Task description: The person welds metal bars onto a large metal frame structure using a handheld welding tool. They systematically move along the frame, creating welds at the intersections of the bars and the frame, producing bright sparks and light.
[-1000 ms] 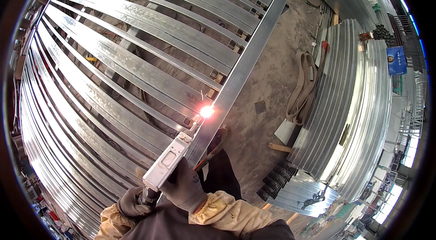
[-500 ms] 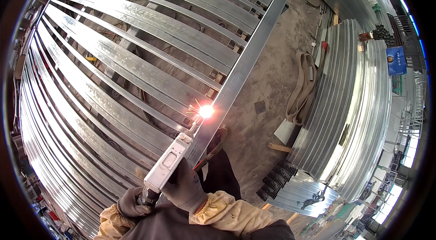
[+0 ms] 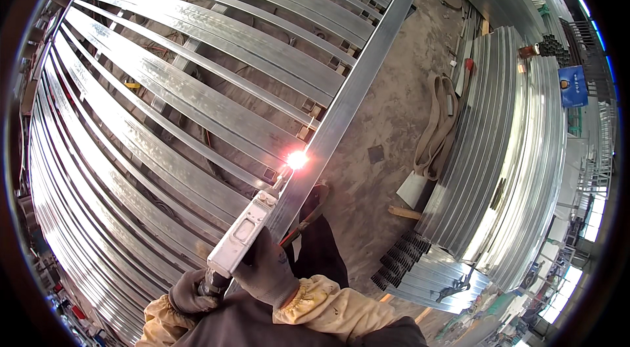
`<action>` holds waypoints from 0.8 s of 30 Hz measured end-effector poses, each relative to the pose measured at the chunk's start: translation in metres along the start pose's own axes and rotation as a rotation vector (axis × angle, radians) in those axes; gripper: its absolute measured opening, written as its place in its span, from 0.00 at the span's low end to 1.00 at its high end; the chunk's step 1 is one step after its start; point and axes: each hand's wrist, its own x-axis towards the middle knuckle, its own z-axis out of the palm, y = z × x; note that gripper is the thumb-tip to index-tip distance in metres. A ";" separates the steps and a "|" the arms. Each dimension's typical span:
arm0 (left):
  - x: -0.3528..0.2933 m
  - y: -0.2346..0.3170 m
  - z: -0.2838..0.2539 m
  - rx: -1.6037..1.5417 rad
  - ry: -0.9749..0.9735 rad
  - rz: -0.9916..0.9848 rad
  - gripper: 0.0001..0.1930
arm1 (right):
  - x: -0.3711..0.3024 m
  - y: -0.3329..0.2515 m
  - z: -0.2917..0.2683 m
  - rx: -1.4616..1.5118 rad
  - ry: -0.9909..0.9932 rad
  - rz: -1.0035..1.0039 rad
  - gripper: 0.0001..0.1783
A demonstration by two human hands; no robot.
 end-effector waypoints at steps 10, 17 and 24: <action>0.002 -0.002 0.000 -0.031 -0.005 0.018 0.38 | 0.000 -0.004 0.000 0.054 0.004 0.080 0.30; 0.001 -0.007 0.000 -0.052 0.003 0.017 0.36 | 0.000 0.001 0.001 0.012 0.005 0.011 0.30; 0.000 -0.006 -0.002 -0.023 -0.001 -0.012 0.37 | 0.001 0.004 0.000 -0.053 -0.003 -0.039 0.29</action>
